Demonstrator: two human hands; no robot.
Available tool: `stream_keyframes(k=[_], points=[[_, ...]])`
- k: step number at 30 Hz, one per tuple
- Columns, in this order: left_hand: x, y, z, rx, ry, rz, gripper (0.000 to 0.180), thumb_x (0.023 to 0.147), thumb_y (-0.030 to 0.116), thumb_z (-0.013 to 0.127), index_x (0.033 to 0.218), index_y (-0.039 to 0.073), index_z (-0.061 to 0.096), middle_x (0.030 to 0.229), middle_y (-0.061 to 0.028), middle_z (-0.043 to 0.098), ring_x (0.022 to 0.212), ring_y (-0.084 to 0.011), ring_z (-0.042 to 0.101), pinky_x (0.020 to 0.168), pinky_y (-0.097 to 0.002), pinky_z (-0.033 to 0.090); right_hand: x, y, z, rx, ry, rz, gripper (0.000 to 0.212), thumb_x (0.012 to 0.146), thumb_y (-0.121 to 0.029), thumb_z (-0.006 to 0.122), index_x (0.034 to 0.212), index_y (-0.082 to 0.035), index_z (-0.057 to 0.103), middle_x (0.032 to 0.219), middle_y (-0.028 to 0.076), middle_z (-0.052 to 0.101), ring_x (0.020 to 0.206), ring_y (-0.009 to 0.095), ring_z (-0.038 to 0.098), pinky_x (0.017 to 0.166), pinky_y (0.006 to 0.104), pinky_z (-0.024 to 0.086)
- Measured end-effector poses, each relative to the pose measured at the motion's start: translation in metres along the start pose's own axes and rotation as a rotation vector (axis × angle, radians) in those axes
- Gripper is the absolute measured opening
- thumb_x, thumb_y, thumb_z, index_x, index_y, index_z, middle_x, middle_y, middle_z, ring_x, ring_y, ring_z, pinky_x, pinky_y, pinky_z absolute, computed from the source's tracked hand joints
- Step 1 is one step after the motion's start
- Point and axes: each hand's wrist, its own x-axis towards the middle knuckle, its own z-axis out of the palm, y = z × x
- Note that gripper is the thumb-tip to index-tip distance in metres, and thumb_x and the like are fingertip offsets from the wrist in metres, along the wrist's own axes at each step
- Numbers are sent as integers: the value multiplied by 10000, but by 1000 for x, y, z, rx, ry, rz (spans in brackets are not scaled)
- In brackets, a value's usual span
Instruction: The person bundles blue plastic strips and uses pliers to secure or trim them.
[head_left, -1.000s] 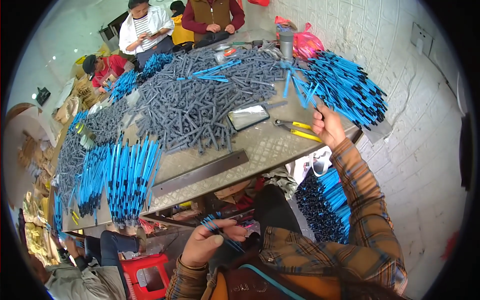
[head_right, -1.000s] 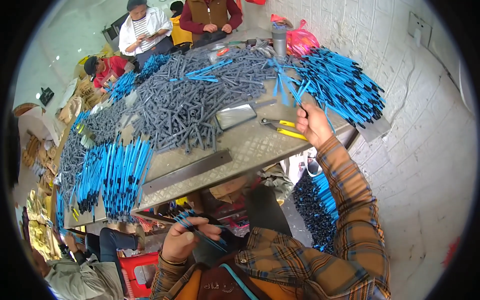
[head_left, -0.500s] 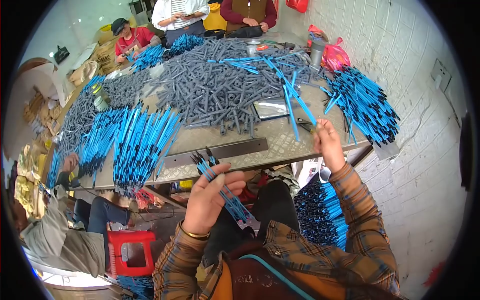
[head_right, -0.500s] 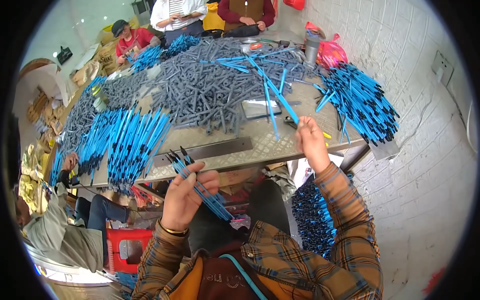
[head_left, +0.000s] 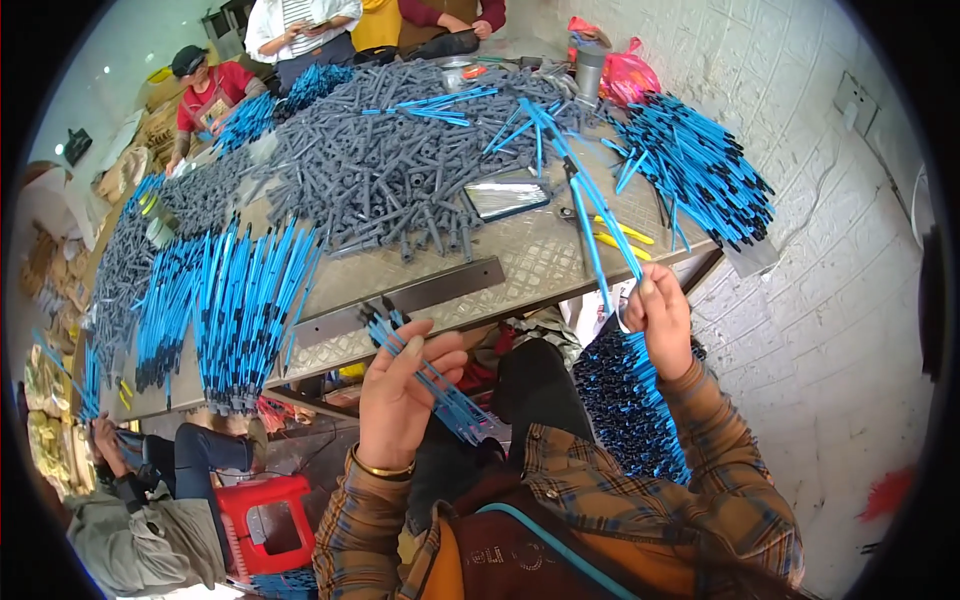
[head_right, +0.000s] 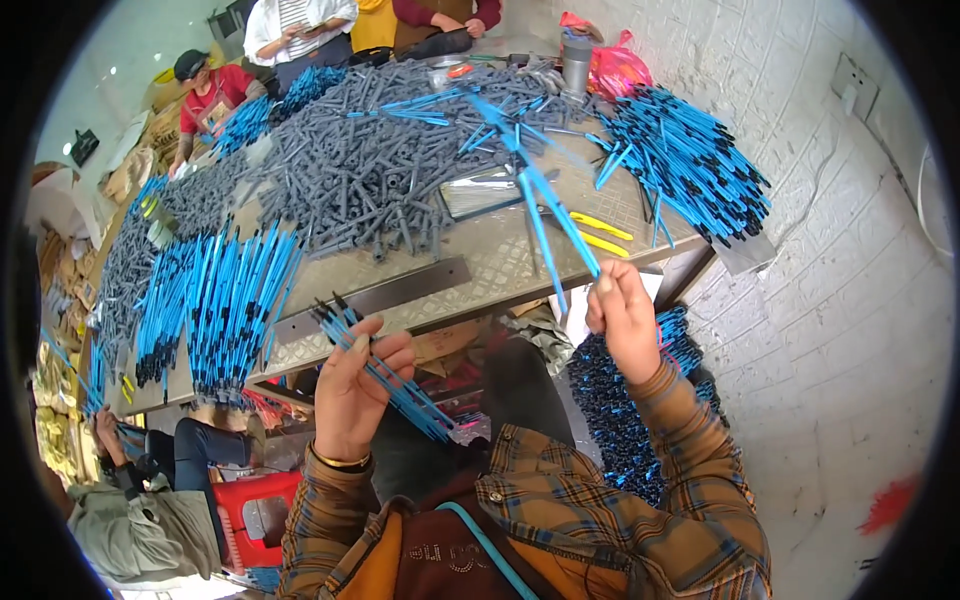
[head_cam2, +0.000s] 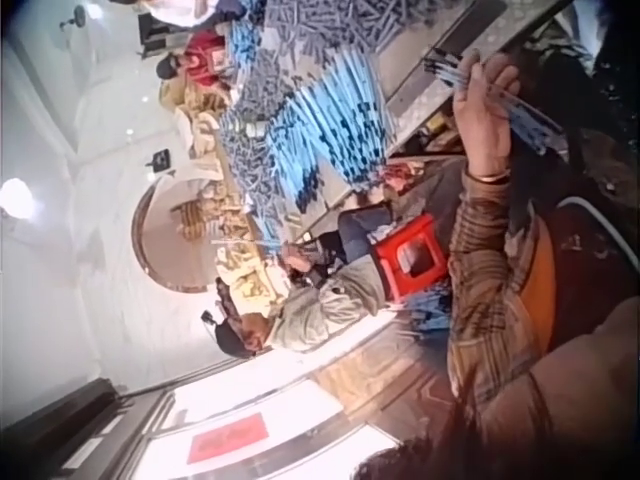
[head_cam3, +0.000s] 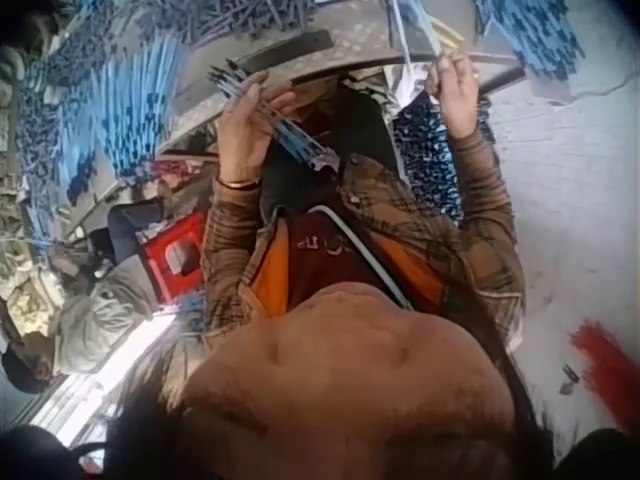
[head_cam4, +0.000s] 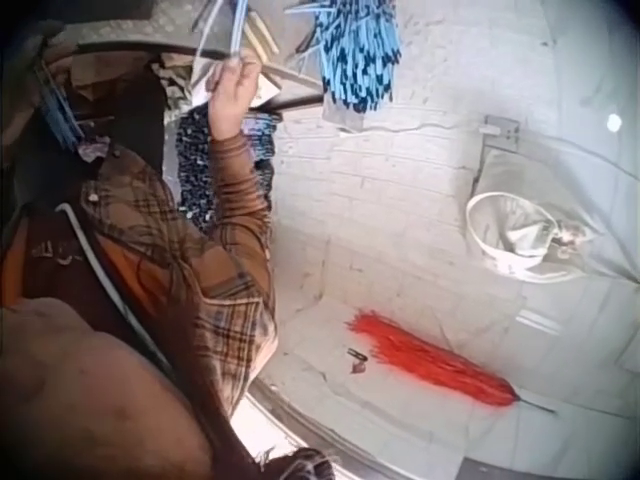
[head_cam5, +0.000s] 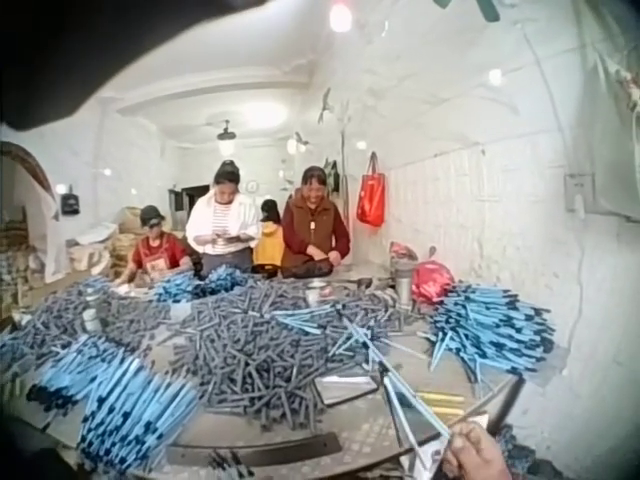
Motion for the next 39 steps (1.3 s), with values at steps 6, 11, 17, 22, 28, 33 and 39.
stream_keyframes(k=[6,11,17,22,28,33,39], points=[[19,12,15,68,-46,224,226,892,118,512,1108,53,489,1077,-168,588,825,-201,607,641,-259,463,-38,18,23,-614,-399,-237,77,893,-74,451,961,-46,428,727,20,496,602,66,427,553,191,376],[14,11,5,55,-68,306,177,872,80,539,1046,77,502,1087,-161,584,780,-175,597,636,-247,462,-41,24,42,-455,-754,110,106,847,-42,486,941,-49,438,771,27,514,647,81,449,600,202,387],[8,19,8,-1,163,257,189,853,80,573,1024,81,494,991,-114,596,766,-159,598,655,-260,480,-32,22,44,-404,-746,-28,60,831,-91,483,866,-43,480,765,36,505,655,103,451,588,255,393],[6,13,-5,-43,173,286,211,843,83,588,1031,76,493,913,-96,603,806,-178,607,689,-294,489,-15,11,52,-762,-593,-438,102,806,-133,529,847,-42,550,733,88,509,589,192,499,540,298,408],[5,10,4,-85,116,368,215,849,83,571,1051,83,498,886,-96,609,768,-188,603,691,-326,488,-23,32,61,-963,-713,-515,163,811,-201,524,831,-51,585,695,138,458,590,290,493,509,347,385],[22,8,0,1,267,492,173,844,88,587,988,97,492,773,-57,596,656,-162,602,584,-282,493,-24,38,59,-1029,-758,-588,128,771,-214,595,825,-99,580,701,94,465,590,280,511,496,361,399],[21,6,-4,4,354,488,147,840,58,566,960,94,489,761,-64,596,659,-176,610,569,-294,495,-16,43,54,-1007,-818,-665,138,743,-209,641,827,-126,568,765,68,486,618,270,534,510,356,424]])
